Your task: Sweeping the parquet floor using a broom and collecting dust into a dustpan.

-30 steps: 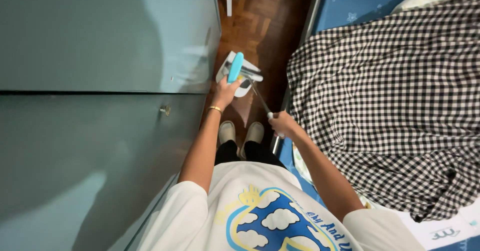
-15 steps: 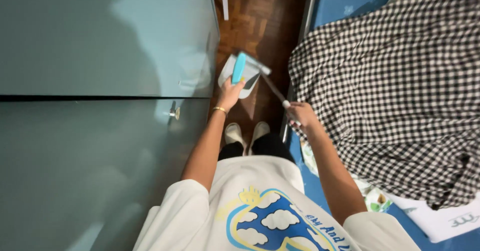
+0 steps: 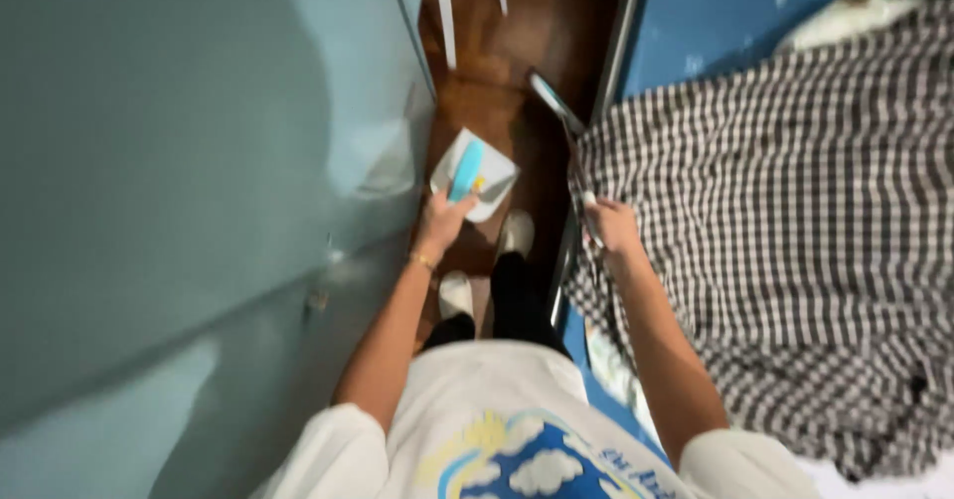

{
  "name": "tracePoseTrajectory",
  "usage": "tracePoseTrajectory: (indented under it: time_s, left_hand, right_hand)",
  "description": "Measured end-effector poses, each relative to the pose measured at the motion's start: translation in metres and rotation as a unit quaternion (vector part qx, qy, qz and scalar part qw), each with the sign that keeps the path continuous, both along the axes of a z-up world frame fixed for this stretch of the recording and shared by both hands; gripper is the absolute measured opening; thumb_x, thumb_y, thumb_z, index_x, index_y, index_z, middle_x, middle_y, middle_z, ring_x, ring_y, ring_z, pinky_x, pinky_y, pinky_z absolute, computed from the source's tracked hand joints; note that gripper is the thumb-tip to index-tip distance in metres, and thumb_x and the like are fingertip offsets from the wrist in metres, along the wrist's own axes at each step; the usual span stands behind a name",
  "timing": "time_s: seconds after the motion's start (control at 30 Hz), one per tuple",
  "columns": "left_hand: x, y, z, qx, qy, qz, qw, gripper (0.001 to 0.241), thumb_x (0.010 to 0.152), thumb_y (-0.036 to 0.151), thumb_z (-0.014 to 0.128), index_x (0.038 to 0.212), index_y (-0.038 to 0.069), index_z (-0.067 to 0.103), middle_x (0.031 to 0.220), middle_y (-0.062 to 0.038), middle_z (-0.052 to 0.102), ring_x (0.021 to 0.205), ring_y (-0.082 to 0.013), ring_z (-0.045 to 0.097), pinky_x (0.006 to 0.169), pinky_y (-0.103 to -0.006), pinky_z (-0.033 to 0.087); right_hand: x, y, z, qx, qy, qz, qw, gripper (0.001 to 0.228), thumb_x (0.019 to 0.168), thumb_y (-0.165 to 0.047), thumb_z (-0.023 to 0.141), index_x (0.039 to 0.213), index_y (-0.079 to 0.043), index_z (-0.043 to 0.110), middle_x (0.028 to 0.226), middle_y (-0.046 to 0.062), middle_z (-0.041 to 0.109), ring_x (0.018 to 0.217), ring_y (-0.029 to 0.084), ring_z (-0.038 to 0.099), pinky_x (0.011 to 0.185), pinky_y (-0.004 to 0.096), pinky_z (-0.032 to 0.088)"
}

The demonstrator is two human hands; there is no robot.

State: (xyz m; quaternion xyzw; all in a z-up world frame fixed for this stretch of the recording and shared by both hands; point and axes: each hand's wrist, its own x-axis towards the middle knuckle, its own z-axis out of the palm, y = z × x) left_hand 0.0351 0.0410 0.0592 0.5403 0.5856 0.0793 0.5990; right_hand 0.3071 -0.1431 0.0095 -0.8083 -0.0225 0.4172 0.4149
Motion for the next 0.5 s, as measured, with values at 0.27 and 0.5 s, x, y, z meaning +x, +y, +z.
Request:
tracePoseTrajectory:
  time_s: [0.27,0.5]
  left_hand:
    - [0.072,0.049,-0.007,0.022,-0.014,0.028,0.999,0.032,0.077,0.041,0.076,0.096,0.017,0.069,0.084,-0.005,0.064,0.090,-0.0212,0.065,0.080,-0.0378,0.050]
    - [0.116,0.073,-0.007,0.026,-0.012,0.041,0.999,0.034,0.077,0.045,0.077,0.097,0.019,0.069,0.084,-0.004,0.065,0.089,-0.0224,0.065,0.079,-0.0376,0.050]
  right_hand:
    - [0.101,0.075,-0.043,0.005,-0.043,0.008,0.999,0.030,0.087,-0.022,0.073,0.111,-0.003,0.075,0.091,0.017,0.071,0.078,0.028,0.069,0.053,0.041,0.059]
    - [0.139,0.125,-0.081,-0.130,-0.137,0.201,0.961,0.038,0.095,-0.033,0.068,0.116,-0.002,0.074,0.107,0.029,0.072,0.112,0.048,0.066,0.092,0.061,0.053]
